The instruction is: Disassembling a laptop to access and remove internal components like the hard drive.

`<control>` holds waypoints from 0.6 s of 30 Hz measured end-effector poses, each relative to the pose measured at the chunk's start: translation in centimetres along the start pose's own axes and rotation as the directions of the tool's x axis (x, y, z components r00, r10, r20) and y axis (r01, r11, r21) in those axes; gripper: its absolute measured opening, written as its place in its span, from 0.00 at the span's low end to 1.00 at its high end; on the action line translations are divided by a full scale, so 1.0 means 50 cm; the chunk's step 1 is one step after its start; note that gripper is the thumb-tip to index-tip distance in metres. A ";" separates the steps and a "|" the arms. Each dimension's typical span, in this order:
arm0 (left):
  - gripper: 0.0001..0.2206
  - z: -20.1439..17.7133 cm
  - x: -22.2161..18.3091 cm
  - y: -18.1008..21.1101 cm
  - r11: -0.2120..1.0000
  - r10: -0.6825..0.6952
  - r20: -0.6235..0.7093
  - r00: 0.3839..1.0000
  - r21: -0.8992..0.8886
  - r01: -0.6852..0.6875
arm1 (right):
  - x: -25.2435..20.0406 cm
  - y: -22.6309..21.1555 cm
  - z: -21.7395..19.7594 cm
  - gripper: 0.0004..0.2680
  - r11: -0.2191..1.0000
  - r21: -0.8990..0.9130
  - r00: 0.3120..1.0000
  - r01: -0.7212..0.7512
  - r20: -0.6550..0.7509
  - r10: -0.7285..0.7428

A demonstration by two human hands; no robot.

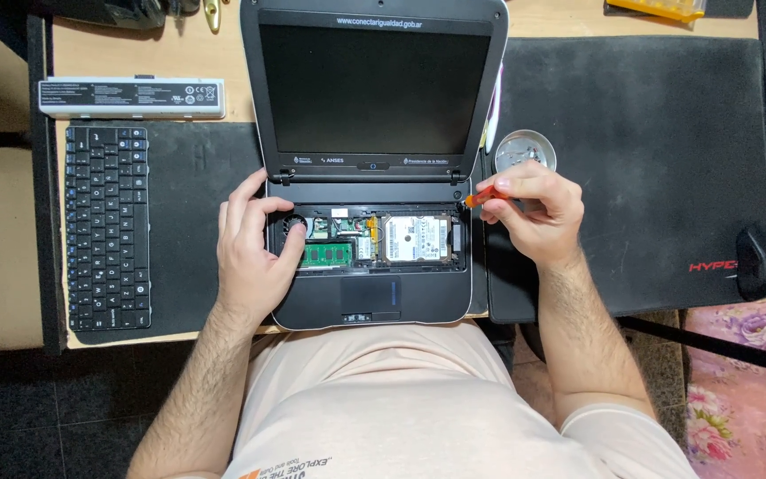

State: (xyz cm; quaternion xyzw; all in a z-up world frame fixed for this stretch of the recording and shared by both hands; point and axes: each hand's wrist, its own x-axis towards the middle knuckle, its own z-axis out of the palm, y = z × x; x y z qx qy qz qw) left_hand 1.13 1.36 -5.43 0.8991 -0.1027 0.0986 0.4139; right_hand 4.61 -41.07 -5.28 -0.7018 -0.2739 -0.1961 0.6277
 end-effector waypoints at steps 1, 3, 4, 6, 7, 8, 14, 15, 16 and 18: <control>0.11 0.001 0.000 -0.001 1.000 0.001 0.002 1.000 0.000 -0.001 | -0.001 0.000 -0.001 0.06 1.000 -0.001 1.000 -0.001 -0.002 0.001; 0.11 0.001 0.000 -0.002 1.000 0.003 -0.002 1.000 0.003 -0.003 | -0.002 0.001 -0.002 0.06 1.000 0.014 1.000 -0.005 0.001 0.005; 0.11 0.001 0.000 -0.002 1.000 0.004 -0.003 1.000 0.003 -0.004 | -0.004 0.003 -0.003 0.06 1.000 0.015 1.000 -0.005 0.000 0.005; 0.12 0.002 -0.001 -0.003 1.000 0.011 -0.005 1.000 0.015 -0.011 | -0.008 0.007 -0.005 0.06 0.999 0.032 1.000 -0.010 0.004 0.010; 0.12 0.003 -0.001 -0.003 1.000 0.012 -0.005 1.000 0.014 -0.011 | -0.008 0.007 -0.007 0.06 0.999 0.032 1.000 -0.010 0.004 0.010; 0.12 0.003 -0.001 -0.004 1.000 0.013 -0.006 1.000 0.015 -0.013 | -0.009 0.007 -0.008 0.06 1.000 0.017 1.000 0.000 0.005 0.000; 0.12 0.003 -0.001 -0.003 1.000 0.007 -0.006 1.000 0.014 -0.007 | -0.009 0.012 -0.008 0.07 0.997 -0.068 0.999 0.037 -0.011 -0.038; 0.11 0.004 0.000 -0.003 1.000 0.006 -0.006 1.000 0.014 -0.006 | -0.012 0.015 -0.009 0.07 0.996 -0.082 0.999 0.038 -0.020 -0.040; 0.11 0.003 0.000 -0.003 1.000 0.006 -0.005 1.000 0.014 -0.006 | -0.013 0.017 -0.011 0.07 0.996 -0.083 0.999 0.038 -0.020 -0.039; 0.12 0.002 0.000 -0.001 1.000 0.006 -0.005 1.000 0.015 -0.006 | -0.014 0.021 -0.015 0.09 0.996 -0.089 0.999 0.030 -0.031 -0.033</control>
